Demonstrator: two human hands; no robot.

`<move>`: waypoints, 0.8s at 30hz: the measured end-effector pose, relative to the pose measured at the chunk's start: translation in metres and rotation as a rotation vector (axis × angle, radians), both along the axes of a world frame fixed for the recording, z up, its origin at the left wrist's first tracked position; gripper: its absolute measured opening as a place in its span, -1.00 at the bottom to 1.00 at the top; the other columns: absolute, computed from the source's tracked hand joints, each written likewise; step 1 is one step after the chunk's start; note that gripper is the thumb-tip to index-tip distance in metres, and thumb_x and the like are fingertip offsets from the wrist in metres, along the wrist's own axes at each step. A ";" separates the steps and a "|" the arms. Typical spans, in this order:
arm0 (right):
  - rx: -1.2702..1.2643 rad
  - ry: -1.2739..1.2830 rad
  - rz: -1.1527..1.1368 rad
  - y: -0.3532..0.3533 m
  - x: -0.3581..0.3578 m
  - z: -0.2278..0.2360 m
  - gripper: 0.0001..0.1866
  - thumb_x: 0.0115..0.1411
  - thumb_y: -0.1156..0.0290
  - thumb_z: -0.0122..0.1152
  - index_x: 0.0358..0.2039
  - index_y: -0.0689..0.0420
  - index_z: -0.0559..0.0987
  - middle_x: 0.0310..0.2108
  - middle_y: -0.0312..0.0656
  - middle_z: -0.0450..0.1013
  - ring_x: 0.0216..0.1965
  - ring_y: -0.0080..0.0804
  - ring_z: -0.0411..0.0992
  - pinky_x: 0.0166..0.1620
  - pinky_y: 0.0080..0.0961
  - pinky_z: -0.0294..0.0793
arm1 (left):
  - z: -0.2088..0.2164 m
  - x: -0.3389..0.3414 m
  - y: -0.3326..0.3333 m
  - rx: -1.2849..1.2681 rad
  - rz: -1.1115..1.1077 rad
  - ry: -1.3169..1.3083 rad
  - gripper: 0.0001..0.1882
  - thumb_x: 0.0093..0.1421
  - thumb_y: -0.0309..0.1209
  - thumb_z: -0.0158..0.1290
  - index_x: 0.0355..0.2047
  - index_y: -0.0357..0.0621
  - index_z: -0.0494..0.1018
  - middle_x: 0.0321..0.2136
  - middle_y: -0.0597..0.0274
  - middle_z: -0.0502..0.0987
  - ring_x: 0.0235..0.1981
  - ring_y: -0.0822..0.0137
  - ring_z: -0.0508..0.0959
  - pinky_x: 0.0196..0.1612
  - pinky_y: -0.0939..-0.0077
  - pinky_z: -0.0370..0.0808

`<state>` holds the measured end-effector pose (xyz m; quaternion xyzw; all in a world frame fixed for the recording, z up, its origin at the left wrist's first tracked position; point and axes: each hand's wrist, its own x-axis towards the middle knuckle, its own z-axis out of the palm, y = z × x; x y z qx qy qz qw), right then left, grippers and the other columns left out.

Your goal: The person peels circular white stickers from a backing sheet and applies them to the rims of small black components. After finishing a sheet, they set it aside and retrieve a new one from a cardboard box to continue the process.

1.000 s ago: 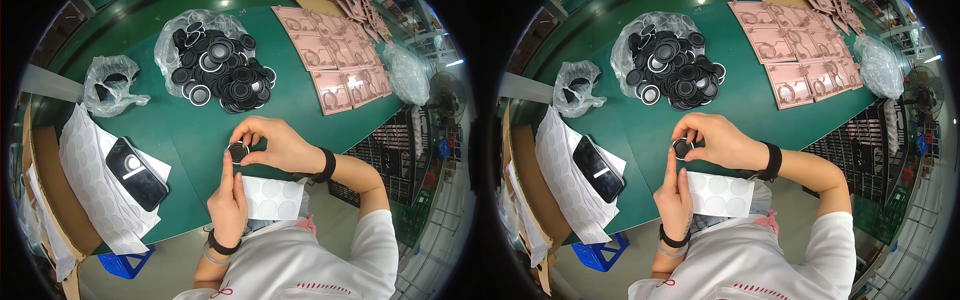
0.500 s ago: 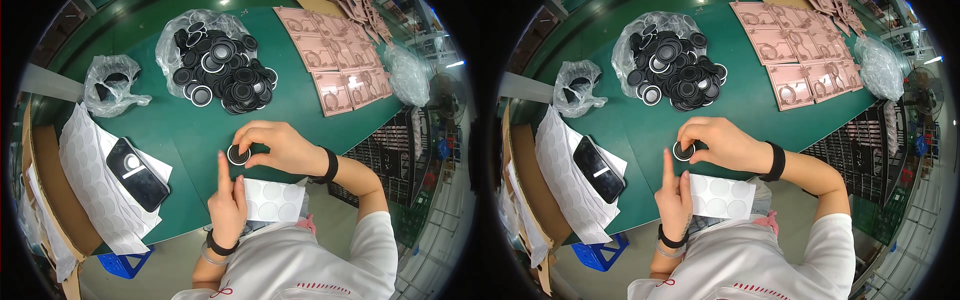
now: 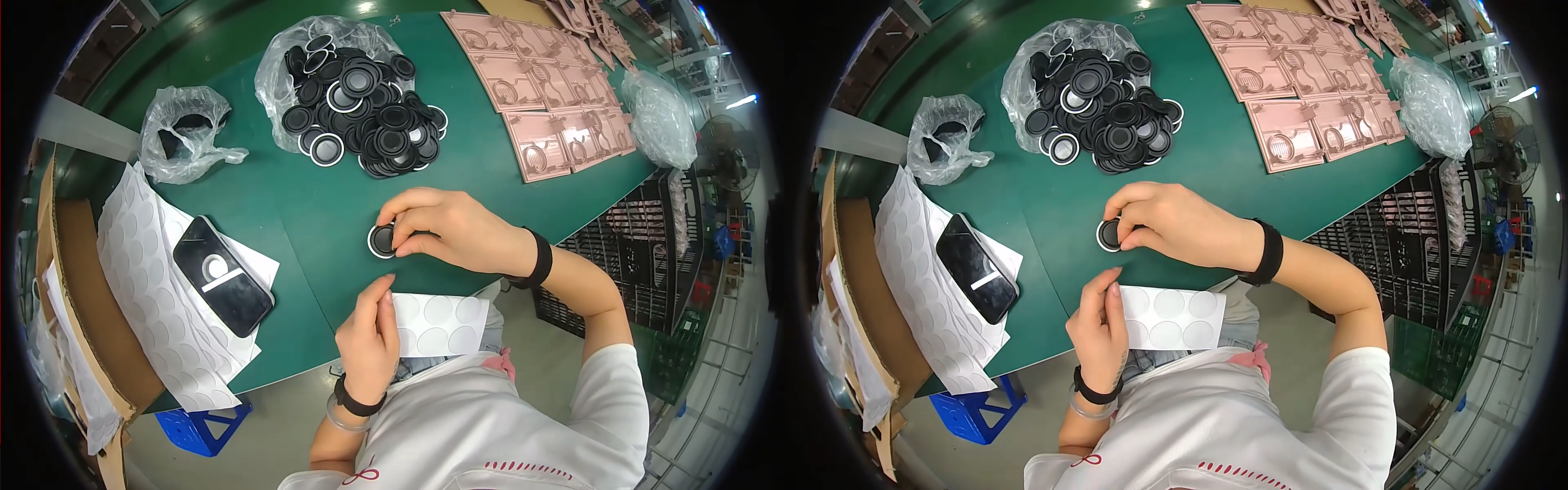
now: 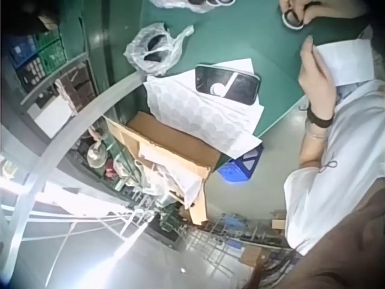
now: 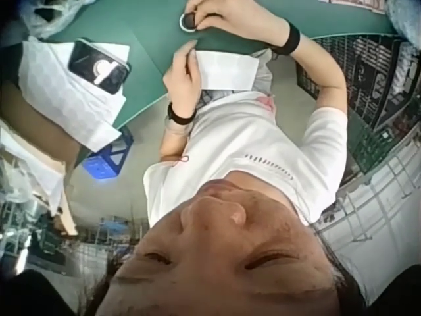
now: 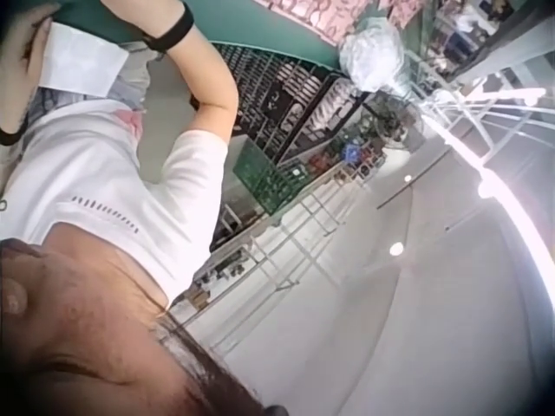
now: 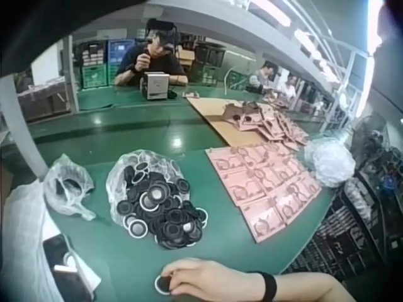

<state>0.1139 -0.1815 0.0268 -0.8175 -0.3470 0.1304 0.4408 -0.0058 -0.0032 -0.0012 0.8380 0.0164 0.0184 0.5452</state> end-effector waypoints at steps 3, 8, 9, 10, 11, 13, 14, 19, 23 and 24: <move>0.000 0.006 -0.008 0.001 -0.001 0.001 -0.90 0.09 0.56 0.29 -0.38 0.22 0.53 -0.09 -0.18 0.47 -0.18 -0.25 0.48 -0.15 -0.42 0.52 | -0.004 0.004 -0.002 0.024 -0.013 -0.184 -0.69 0.26 -0.62 0.00 0.01 -0.18 0.49 -0.46 0.04 0.56 -0.59 0.24 0.51 -0.46 0.49 0.46; -0.009 -0.021 -0.045 0.004 -0.004 0.001 -0.92 0.12 0.57 0.27 -0.37 0.21 0.53 -0.12 -0.19 0.47 -0.20 -0.25 0.48 -0.16 -0.40 0.51 | 0.003 0.005 0.001 0.093 -0.077 -0.061 -0.59 0.23 -0.65 0.00 0.09 -0.17 0.46 -0.46 -0.02 0.54 -0.59 0.19 0.51 -0.44 0.43 0.46; -0.015 -0.037 -0.051 0.005 -0.005 0.002 -0.92 0.12 0.57 0.26 -0.37 0.21 0.54 -0.12 -0.19 0.47 -0.20 -0.25 0.48 -0.16 -0.39 0.51 | 0.004 0.005 0.000 0.094 -0.069 -0.054 -0.59 0.23 -0.65 0.00 0.10 -0.16 0.46 -0.47 -0.03 0.54 -0.59 0.17 0.50 -0.45 0.42 0.46; -0.014 -0.040 -0.051 0.005 -0.006 0.002 -0.92 0.12 0.57 0.26 -0.37 0.21 0.54 -0.12 -0.19 0.47 -0.20 -0.25 0.48 -0.16 -0.39 0.51 | 0.005 0.006 -0.001 0.094 -0.061 -0.047 -0.58 0.22 -0.66 0.00 0.10 -0.16 0.46 -0.48 -0.04 0.53 -0.60 0.16 0.50 -0.45 0.41 0.46; 0.007 -0.016 -0.081 0.005 -0.007 0.003 -0.92 0.12 0.56 0.27 -0.37 0.21 0.54 -0.13 -0.19 0.47 -0.20 -0.25 0.48 -0.15 -0.39 0.50 | 0.005 0.006 -0.002 0.095 -0.053 -0.041 -0.58 0.22 -0.66 0.00 0.10 -0.16 0.46 -0.49 -0.05 0.52 -0.60 0.15 0.50 -0.45 0.39 0.45; 0.048 0.030 -0.141 0.006 -0.007 0.006 -0.92 0.12 0.55 0.28 -0.38 0.20 0.54 -0.14 -0.19 0.47 -0.19 -0.24 0.47 -0.14 -0.39 0.50 | 0.007 0.007 -0.002 0.095 -0.051 -0.039 -0.58 0.22 -0.66 0.00 0.09 -0.16 0.46 -0.50 -0.05 0.51 -0.60 0.14 0.49 -0.45 0.39 0.45; 0.049 0.026 -0.140 0.006 -0.005 0.008 -0.92 0.12 0.55 0.28 -0.38 0.20 0.54 -0.14 -0.19 0.47 -0.19 -0.24 0.47 -0.14 -0.39 0.50 | 0.007 0.007 -0.003 0.094 -0.050 -0.033 -0.59 0.22 -0.66 0.00 0.08 -0.17 0.47 -0.51 -0.05 0.51 -0.60 0.13 0.49 -0.45 0.38 0.45; -0.034 0.006 -0.053 0.002 0.007 0.018 -0.90 0.09 0.54 0.30 -0.38 0.19 0.54 -0.14 -0.19 0.47 -0.16 -0.22 0.46 -0.11 -0.37 0.48 | 0.004 0.007 -0.003 0.077 -0.030 -0.069 -0.61 0.21 -0.66 0.02 0.06 -0.18 0.49 -0.53 -0.04 0.50 -0.60 0.12 0.48 -0.45 0.38 0.45; -0.122 -0.053 0.062 0.003 0.005 0.018 -0.88 0.06 0.53 0.32 -0.39 0.20 0.54 -0.14 -0.19 0.45 -0.14 -0.21 0.44 -0.09 -0.36 0.47 | 0.004 0.007 -0.004 0.078 -0.020 -0.075 -0.62 0.21 -0.66 0.02 0.05 -0.19 0.49 -0.54 -0.04 0.50 -0.60 0.12 0.49 -0.46 0.37 0.45; -0.137 -0.089 0.062 0.004 0.003 0.017 -0.88 0.05 0.53 0.32 -0.39 0.20 0.54 -0.15 -0.19 0.44 -0.14 -0.21 0.44 -0.08 -0.36 0.46 | 0.004 0.007 -0.003 0.077 -0.020 -0.074 -0.62 0.21 -0.66 0.02 0.05 -0.19 0.49 -0.54 -0.04 0.50 -0.60 0.12 0.49 -0.46 0.37 0.45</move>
